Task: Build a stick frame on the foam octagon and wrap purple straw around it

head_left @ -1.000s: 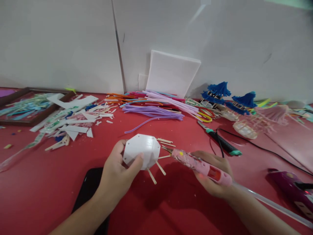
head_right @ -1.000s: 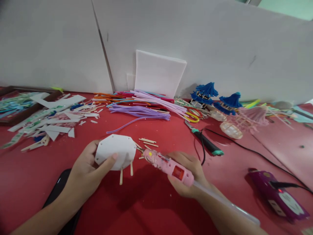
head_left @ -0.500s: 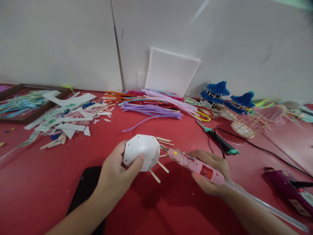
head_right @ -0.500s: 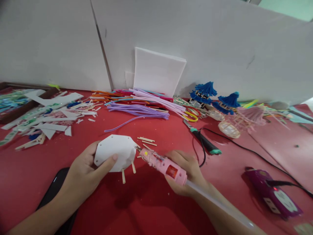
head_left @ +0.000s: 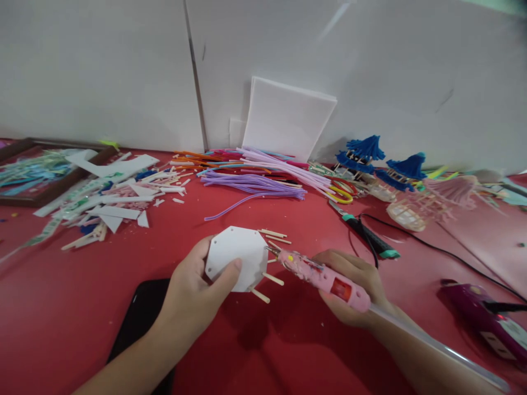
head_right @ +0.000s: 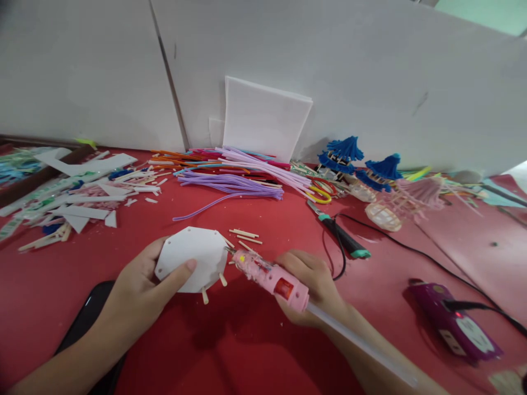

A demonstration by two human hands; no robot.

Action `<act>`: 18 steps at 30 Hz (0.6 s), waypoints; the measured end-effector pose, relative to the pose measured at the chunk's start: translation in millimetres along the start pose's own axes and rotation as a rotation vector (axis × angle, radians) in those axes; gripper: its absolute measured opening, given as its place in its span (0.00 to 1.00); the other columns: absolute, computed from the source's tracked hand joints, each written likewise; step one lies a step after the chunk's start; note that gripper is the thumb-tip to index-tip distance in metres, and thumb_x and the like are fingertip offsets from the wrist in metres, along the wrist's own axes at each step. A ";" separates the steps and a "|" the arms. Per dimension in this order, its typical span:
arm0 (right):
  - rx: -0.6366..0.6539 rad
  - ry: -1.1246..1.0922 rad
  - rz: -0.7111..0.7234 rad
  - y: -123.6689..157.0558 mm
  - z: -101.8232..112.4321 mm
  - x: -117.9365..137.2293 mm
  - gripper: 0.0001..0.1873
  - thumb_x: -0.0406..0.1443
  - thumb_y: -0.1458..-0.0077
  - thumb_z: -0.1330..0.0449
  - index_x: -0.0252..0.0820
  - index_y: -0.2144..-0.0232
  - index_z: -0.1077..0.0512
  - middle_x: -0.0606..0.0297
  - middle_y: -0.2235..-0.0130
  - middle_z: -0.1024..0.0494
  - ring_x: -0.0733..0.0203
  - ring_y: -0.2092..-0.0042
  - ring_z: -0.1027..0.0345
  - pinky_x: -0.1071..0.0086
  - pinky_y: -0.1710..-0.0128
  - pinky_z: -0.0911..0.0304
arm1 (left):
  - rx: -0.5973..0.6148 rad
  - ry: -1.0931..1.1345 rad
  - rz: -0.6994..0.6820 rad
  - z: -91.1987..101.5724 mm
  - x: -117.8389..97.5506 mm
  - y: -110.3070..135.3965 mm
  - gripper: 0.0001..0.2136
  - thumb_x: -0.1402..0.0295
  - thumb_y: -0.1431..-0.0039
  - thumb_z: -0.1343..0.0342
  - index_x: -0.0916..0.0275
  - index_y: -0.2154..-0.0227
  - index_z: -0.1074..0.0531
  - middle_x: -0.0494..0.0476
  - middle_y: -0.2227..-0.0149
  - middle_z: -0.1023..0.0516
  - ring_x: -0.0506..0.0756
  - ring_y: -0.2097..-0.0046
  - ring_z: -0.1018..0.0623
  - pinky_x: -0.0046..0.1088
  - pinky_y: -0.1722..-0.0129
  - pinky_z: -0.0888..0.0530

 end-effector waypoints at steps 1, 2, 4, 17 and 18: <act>-0.002 0.001 0.004 0.3 -0.5 -0.4 0.09 0.29 0.55 0.48 0.43 0.69 0.36 0.65 0.76 0.28 0.63 0.78 0.35 0.71 0.79 0.41 | 0.005 0.013 0.007 -0.3 0.5 0.1 0.19 0.59 0.51 0.42 0.63 0.57 0.31 0.55 0.65 0.20 0.57 0.67 0.21 0.30 0.69 0.26; -0.003 0.000 0.011 0.7 -1.2 -0.9 0.09 0.29 0.55 0.48 0.43 0.69 0.36 0.65 0.76 0.28 0.63 0.77 0.35 0.71 0.79 0.41 | 0.009 0.021 0.012 -0.5 0.9 0.1 0.19 0.59 0.51 0.42 0.63 0.57 0.31 0.55 0.65 0.20 0.57 0.67 0.21 0.30 0.69 0.25; -0.007 0.005 0.016 1.6 -2.2 -1.9 0.08 0.28 0.55 0.48 0.43 0.69 0.36 0.65 0.76 0.28 0.63 0.77 0.35 0.71 0.78 0.41 | 0.014 0.026 0.020 -0.8 1.3 -0.2 0.19 0.59 0.50 0.42 0.62 0.57 0.31 0.54 0.65 0.20 0.57 0.66 0.22 0.30 0.69 0.25; -0.022 0.002 0.033 1.1 -1.1 -2.8 0.08 0.28 0.55 0.48 0.43 0.70 0.38 0.66 0.78 0.31 0.64 0.79 0.39 0.71 0.80 0.45 | -0.013 0.024 -0.045 0.5 0.3 -2.3 0.22 0.59 0.49 0.43 0.61 0.52 0.34 0.56 0.59 0.22 0.57 0.61 0.23 0.33 0.62 0.26; -0.021 0.002 0.030 1.5 -1.1 -3.1 0.07 0.28 0.55 0.48 0.43 0.70 0.38 0.66 0.78 0.31 0.64 0.79 0.39 0.71 0.80 0.45 | -0.011 0.013 -0.053 0.4 -0.2 -2.3 0.22 0.59 0.49 0.43 0.61 0.51 0.34 0.56 0.58 0.23 0.57 0.60 0.23 0.33 0.61 0.26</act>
Point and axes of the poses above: each hand's wrist, its own y-axis away from the middle knuckle, its own z-axis out of the back of the hand, x = y × z, the point moved 3 cm from there along -y, towards the middle knuckle
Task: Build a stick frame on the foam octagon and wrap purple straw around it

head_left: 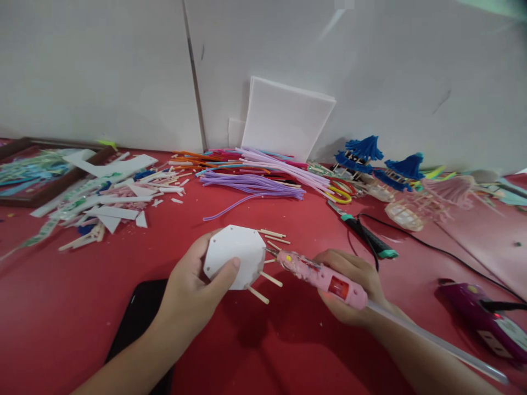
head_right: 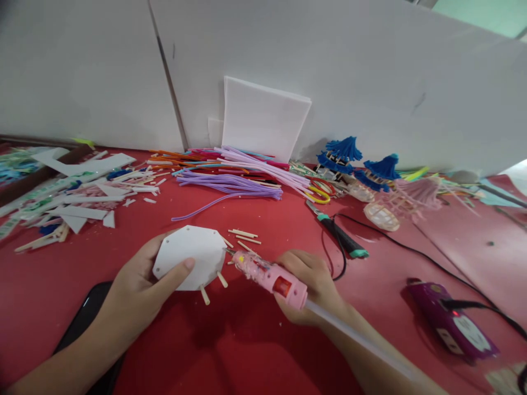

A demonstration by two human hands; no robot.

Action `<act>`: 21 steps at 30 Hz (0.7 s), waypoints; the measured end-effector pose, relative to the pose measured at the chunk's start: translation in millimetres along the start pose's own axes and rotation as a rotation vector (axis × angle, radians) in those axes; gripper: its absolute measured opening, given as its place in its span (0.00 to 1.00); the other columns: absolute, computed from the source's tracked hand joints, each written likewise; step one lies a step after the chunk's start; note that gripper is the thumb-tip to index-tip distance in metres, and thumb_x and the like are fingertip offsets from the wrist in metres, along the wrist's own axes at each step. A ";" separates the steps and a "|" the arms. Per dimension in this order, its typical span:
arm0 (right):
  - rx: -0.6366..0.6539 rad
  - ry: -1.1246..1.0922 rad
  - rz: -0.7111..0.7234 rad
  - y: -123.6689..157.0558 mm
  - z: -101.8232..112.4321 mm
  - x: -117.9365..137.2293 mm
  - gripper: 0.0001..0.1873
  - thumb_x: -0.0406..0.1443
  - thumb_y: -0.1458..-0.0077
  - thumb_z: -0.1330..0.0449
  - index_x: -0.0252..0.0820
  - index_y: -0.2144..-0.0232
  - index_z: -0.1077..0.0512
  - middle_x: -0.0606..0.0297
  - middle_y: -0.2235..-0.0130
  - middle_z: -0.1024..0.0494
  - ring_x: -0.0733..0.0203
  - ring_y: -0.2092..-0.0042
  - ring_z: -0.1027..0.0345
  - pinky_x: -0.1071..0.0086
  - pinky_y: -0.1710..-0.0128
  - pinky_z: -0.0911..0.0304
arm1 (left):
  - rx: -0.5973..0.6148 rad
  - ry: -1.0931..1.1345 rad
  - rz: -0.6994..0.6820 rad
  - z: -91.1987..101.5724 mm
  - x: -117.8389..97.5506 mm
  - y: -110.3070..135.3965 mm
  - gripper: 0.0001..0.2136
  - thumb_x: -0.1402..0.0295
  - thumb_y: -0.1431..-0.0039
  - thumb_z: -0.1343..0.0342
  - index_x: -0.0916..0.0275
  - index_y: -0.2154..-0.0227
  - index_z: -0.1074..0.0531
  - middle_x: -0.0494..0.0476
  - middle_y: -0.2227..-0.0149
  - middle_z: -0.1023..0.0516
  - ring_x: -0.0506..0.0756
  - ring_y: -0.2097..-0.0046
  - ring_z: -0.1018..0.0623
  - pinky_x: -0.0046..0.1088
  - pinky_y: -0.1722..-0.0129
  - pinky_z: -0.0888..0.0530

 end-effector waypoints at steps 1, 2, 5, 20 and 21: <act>0.001 0.001 -0.005 0.3 0.0 -0.2 0.07 0.29 0.55 0.48 0.43 0.70 0.38 0.66 0.78 0.32 0.64 0.79 0.39 0.71 0.80 0.45 | -0.001 -0.008 -0.007 0.1 -0.5 0.0 0.22 0.59 0.49 0.43 0.61 0.51 0.34 0.56 0.57 0.23 0.57 0.59 0.23 0.33 0.61 0.26; 0.003 0.002 -0.010 0.4 0.0 -0.3 0.07 0.29 0.55 0.48 0.43 0.70 0.38 0.67 0.78 0.32 0.64 0.79 0.39 0.71 0.79 0.45 | -0.006 -0.017 -0.010 0.2 -0.9 -0.1 0.23 0.59 0.49 0.43 0.61 0.51 0.34 0.57 0.57 0.23 0.57 0.59 0.24 0.33 0.60 0.26; 0.003 0.001 -0.018 -0.2 0.1 0.4 0.07 0.28 0.56 0.48 0.43 0.71 0.38 0.67 0.78 0.32 0.64 0.79 0.40 0.71 0.79 0.45 | -0.015 -0.021 -0.015 0.1 -1.9 -0.2 0.23 0.59 0.50 0.43 0.62 0.52 0.34 0.58 0.57 0.23 0.58 0.59 0.23 0.34 0.60 0.26; -0.092 -0.080 -0.182 0.1 2.9 -2.3 0.11 0.28 0.56 0.48 0.44 0.68 0.34 0.69 0.77 0.28 0.65 0.79 0.35 0.74 0.80 0.40 | 0.035 -0.022 0.049 -2.2 2.3 -2.0 0.19 0.56 0.49 0.45 0.62 0.56 0.34 0.55 0.63 0.22 0.57 0.64 0.23 0.31 0.67 0.26; -0.089 -0.101 -0.198 0.0 3.1 -2.2 0.12 0.27 0.56 0.49 0.44 0.67 0.34 0.69 0.76 0.27 0.66 0.78 0.34 0.75 0.80 0.39 | 0.037 -0.019 0.059 -2.5 3.1 -2.4 0.18 0.56 0.49 0.44 0.62 0.58 0.34 0.55 0.65 0.22 0.56 0.66 0.23 0.30 0.68 0.26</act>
Point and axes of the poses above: each hand's wrist, its own y-axis away from the middle knuckle, its own z-axis out of the back of the hand, x = y × z, the point moved 3 cm from there along -y, towards the middle knuckle
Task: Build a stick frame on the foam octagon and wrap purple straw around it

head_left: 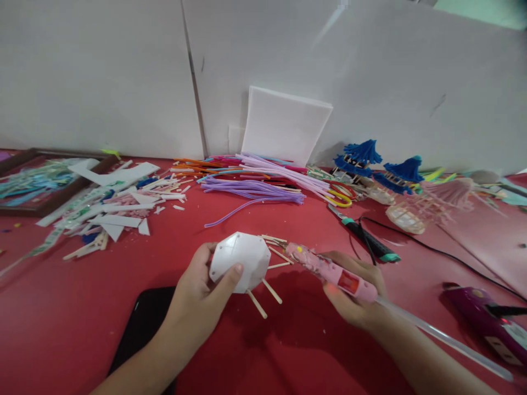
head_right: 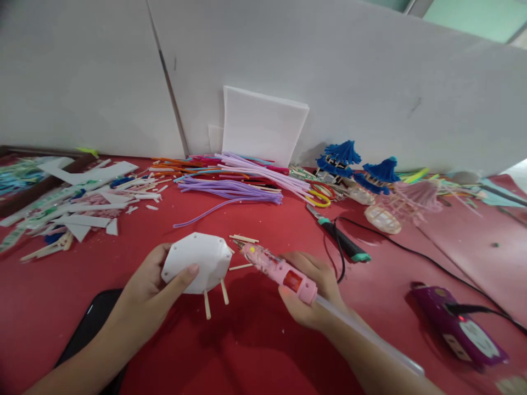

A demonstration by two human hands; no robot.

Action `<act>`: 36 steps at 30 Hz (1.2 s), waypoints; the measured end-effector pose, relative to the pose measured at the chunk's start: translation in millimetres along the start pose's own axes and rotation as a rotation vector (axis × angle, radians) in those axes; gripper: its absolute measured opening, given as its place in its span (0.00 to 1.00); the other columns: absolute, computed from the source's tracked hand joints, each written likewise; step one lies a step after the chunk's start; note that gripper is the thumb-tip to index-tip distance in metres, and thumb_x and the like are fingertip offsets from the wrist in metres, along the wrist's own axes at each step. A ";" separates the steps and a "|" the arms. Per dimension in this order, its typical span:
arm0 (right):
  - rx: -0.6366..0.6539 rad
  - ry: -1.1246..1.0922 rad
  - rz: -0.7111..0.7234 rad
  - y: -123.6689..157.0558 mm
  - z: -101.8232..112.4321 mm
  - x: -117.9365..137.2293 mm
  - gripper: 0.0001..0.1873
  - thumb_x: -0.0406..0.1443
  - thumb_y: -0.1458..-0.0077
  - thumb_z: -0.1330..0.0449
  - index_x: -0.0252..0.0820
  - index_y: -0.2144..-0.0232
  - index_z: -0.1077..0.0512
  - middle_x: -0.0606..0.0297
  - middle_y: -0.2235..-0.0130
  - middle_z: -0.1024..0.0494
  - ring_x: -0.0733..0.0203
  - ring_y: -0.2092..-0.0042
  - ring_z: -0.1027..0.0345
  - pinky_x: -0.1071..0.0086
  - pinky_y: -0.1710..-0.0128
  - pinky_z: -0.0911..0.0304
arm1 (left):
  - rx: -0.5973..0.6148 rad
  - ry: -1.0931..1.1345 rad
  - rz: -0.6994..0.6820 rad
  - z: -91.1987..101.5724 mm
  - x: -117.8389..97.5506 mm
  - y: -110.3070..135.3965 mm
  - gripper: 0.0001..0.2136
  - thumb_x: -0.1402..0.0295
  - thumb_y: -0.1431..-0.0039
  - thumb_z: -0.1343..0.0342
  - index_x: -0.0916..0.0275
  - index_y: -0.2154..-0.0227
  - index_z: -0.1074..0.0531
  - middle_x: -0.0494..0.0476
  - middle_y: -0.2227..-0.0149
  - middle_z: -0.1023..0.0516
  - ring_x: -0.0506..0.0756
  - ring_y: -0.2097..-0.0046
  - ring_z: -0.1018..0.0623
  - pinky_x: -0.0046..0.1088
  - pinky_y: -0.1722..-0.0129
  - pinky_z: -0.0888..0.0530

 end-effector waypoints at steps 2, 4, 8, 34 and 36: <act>0.003 -0.025 0.010 -0.2 0.3 1.4 0.14 0.26 0.56 0.49 0.44 0.66 0.34 0.68 0.74 0.26 0.65 0.77 0.31 0.75 0.79 0.37 | 0.015 0.022 -0.009 -1.3 0.5 -0.5 0.15 0.58 0.49 0.44 0.61 0.61 0.34 0.53 0.67 0.23 0.55 0.67 0.24 0.29 0.69 0.27; -0.006 -0.033 0.047 -0.1 0.6 2.8 0.14 0.26 0.57 0.49 0.44 0.66 0.33 0.67 0.74 0.25 0.64 0.75 0.30 0.73 0.78 0.36 | 0.050 0.060 -0.030 -3.0 -0.1 -0.2 0.13 0.59 0.48 0.45 0.61 0.63 0.34 0.51 0.69 0.24 0.53 0.68 0.25 0.27 0.69 0.28; -0.012 -0.044 0.086 1.4 0.1 2.5 0.13 0.28 0.56 0.48 0.44 0.65 0.34 0.65 0.73 0.26 0.63 0.76 0.31 0.72 0.78 0.36 | 0.076 0.044 -0.015 -3.2 -0.5 2.1 0.13 0.59 0.47 0.45 0.61 0.62 0.32 0.50 0.70 0.24 0.53 0.68 0.25 0.27 0.69 0.29; 0.097 -0.053 -0.041 0.3 0.5 2.8 0.03 0.31 0.55 0.49 0.43 0.76 0.38 0.71 0.80 0.37 0.67 0.80 0.46 0.72 0.81 0.48 | 0.083 0.041 -0.025 -2.3 -6.9 5.4 0.15 0.59 0.45 0.47 0.61 0.58 0.30 0.51 0.69 0.21 0.54 0.66 0.23 0.26 0.68 0.27; 0.108 -0.050 -0.049 0.4 0.4 2.3 0.03 0.31 0.56 0.49 0.43 0.76 0.38 0.71 0.80 0.37 0.67 0.80 0.46 0.72 0.81 0.48 | 0.080 0.033 -0.032 -2.1 -7.3 5.2 0.14 0.59 0.45 0.47 0.60 0.58 0.29 0.51 0.68 0.21 0.54 0.66 0.23 0.26 0.68 0.27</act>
Point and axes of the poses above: each hand's wrist, its own y-axis away from the middle knuckle, its own z-axis out of the back of the hand, x = y × z, the point moved 3 cm from there along -y, towards the middle knuckle
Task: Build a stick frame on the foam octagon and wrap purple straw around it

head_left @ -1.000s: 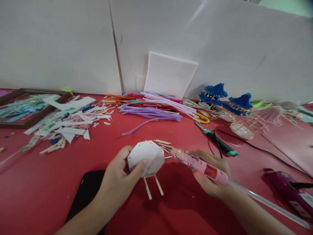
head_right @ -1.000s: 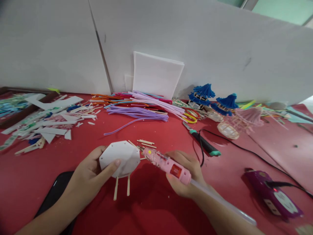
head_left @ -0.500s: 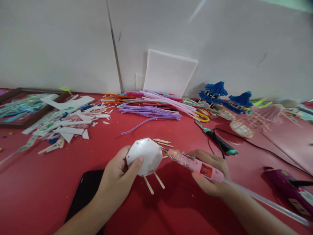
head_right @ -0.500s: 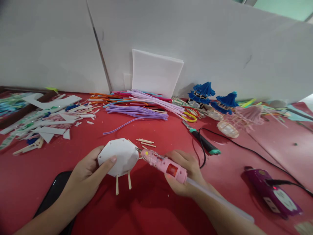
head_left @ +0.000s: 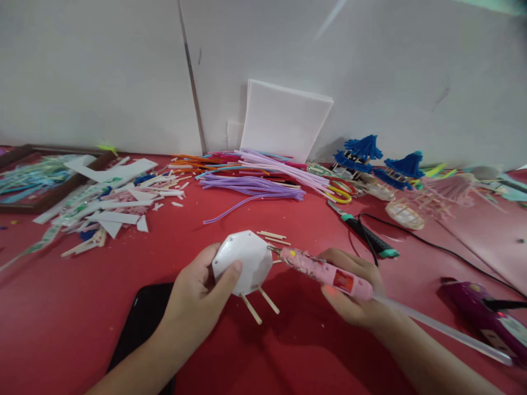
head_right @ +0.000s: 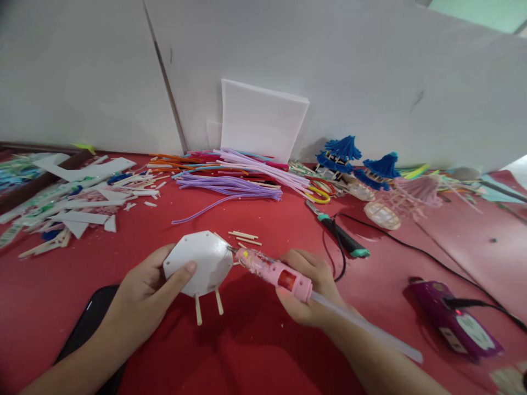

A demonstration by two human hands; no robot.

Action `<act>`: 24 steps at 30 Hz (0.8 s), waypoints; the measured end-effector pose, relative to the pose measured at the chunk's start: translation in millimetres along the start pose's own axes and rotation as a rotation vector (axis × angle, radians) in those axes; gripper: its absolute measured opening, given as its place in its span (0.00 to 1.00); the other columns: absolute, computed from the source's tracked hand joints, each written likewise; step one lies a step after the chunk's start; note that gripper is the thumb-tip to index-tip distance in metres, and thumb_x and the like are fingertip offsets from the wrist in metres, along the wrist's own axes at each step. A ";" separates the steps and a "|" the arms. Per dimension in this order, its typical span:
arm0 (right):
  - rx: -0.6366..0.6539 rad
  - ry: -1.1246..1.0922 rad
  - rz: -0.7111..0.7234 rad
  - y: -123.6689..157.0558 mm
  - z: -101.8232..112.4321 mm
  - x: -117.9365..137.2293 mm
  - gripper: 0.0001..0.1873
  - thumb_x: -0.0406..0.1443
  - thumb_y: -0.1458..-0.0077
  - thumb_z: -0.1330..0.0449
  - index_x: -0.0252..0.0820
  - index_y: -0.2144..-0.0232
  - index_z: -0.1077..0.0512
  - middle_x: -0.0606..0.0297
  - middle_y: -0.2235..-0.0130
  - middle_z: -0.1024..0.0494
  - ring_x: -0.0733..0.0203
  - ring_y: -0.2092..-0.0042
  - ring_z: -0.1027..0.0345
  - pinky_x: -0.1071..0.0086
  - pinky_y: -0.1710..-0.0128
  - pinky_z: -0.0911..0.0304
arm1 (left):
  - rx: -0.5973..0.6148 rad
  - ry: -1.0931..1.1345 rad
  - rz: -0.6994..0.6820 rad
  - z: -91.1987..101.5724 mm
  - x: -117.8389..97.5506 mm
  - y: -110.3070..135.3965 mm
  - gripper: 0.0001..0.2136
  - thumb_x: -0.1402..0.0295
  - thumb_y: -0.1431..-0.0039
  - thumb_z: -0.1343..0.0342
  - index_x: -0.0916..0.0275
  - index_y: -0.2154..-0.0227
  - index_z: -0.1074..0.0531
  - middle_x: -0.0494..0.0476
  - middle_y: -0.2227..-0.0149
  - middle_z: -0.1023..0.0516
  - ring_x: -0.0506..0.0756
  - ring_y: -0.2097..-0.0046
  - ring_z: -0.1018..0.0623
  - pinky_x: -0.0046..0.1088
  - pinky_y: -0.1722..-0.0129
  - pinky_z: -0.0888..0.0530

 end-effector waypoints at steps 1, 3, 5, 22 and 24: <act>-0.001 0.003 0.004 0.1 0.0 -0.2 0.03 0.30 0.56 0.49 0.43 0.76 0.38 0.71 0.80 0.38 0.67 0.80 0.46 0.72 0.81 0.48 | -0.003 -0.004 -0.006 0.2 -0.1 -0.1 0.14 0.59 0.45 0.47 0.60 0.58 0.29 0.51 0.68 0.21 0.54 0.65 0.23 0.27 0.67 0.27; -0.007 0.007 0.024 0.2 -0.3 -0.8 0.03 0.30 0.56 0.49 0.43 0.76 0.38 0.71 0.80 0.38 0.67 0.80 0.47 0.72 0.81 0.49 | -0.006 -0.002 -0.008 0.4 0.3 -0.3 0.14 0.59 0.45 0.46 0.60 0.59 0.29 0.52 0.68 0.21 0.55 0.66 0.23 0.27 0.68 0.27; -0.012 0.013 0.043 0.4 -0.9 -1.5 0.03 0.30 0.56 0.49 0.43 0.76 0.38 0.71 0.81 0.38 0.67 0.81 0.47 0.72 0.82 0.50 | -0.006 0.009 -0.004 0.6 1.3 -0.3 0.15 0.59 0.46 0.46 0.61 0.59 0.29 0.52 0.69 0.21 0.55 0.67 0.23 0.27 0.68 0.27; -0.027 0.054 0.073 0.8 -1.9 -2.9 0.03 0.31 0.56 0.50 0.43 0.77 0.39 0.71 0.80 0.37 0.67 0.81 0.46 0.72 0.82 0.49 | 0.002 0.009 0.004 0.3 1.3 -1.5 0.15 0.58 0.46 0.47 0.62 0.59 0.28 0.52 0.70 0.21 0.55 0.67 0.23 0.27 0.69 0.26; -0.035 0.056 0.076 0.7 -2.0 -3.0 0.03 0.31 0.57 0.50 0.43 0.77 0.40 0.71 0.80 0.38 0.67 0.81 0.46 0.72 0.82 0.49 | -0.004 0.012 0.009 0.3 1.2 -1.8 0.16 0.58 0.46 0.47 0.62 0.58 0.28 0.53 0.69 0.20 0.56 0.67 0.22 0.27 0.69 0.26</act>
Point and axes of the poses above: each hand's wrist, its own y-axis away from the middle knuckle, its own z-axis out of the back of the hand, x = y × z, the point moved 3 cm from there along -y, towards the middle knuckle
